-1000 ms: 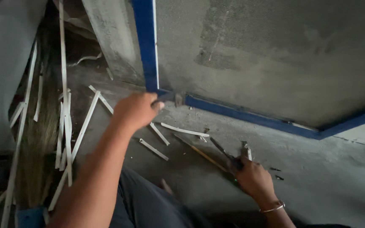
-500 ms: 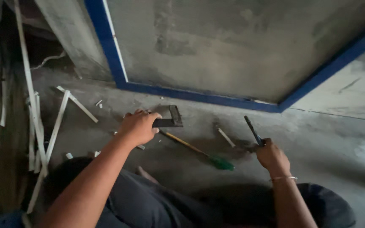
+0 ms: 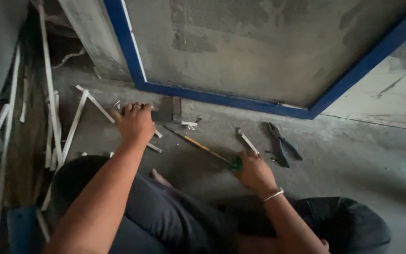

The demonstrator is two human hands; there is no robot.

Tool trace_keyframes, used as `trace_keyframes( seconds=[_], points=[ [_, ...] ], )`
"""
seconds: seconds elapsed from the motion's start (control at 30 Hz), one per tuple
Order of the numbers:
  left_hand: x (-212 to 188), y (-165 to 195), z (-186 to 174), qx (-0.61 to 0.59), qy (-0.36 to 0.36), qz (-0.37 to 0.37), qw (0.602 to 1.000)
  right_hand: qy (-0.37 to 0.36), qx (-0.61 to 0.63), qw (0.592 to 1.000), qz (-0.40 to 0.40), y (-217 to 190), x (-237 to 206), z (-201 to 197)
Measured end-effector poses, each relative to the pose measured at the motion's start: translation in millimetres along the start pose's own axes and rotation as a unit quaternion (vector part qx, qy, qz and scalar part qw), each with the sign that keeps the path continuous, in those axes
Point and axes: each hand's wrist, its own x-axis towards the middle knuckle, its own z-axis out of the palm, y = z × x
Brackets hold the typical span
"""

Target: The person installs a white plastic spline into the groove of a blue metal screen frame using a screwdriver and pliers. They repeatedly press the spline into the groove and tap it with the screwdriver handle to secure it along the bottom edge of the frame.

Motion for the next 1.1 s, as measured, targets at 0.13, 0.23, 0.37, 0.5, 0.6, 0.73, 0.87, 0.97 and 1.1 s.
trace_keyframes(
  seconds=[0.13,0.23,0.37,0.5,0.6,0.73,0.87,0.97,1.1],
  points=[
    [3.5,-4.1,11.8,0.022,0.026,-0.026,0.999,-0.076,-0.051,0.996,0.021,-14.2,-0.7,-1.7],
    [9.1,-1.0,9.0,0.026,-0.014,-0.033,0.999,-0.029,0.076,0.996,-0.03,-12.5,3.1,-25.2],
    [7.9,21.1,-4.7,-0.02,-0.085,0.037,0.996,0.12,0.314,0.941,0.036,-3.3,10.9,-70.6],
    [1.0,59.3,-14.7,-0.11,-0.093,0.142,0.979,0.288,0.558,0.775,0.072,2.0,20.0,-121.2],
    [8.3,97.0,-14.4,-0.126,-0.107,0.19,0.968,0.423,0.546,0.72,-0.069,8.1,29.8,-166.9],
    [23.3,140.5,-5.8,-0.213,-0.044,0.223,0.95,0.455,0.555,0.646,-0.26,27.9,48.7,-224.3],
    [55.2,184.1,15.7,-0.219,0.099,0.231,0.943,0.39,0.519,0.701,-0.296,54.5,78.8,-249.6],
    [82.4,206.5,35.6,-0.217,0.164,0.211,0.939,0.363,0.505,0.724,-0.297,72.4,107.0,-247.4],
    [101.8,212.8,57.6,-0.232,0.153,0.207,0.938,0.342,0.497,0.741,-0.295,89.9,137.1,-233.9]
  ],
)
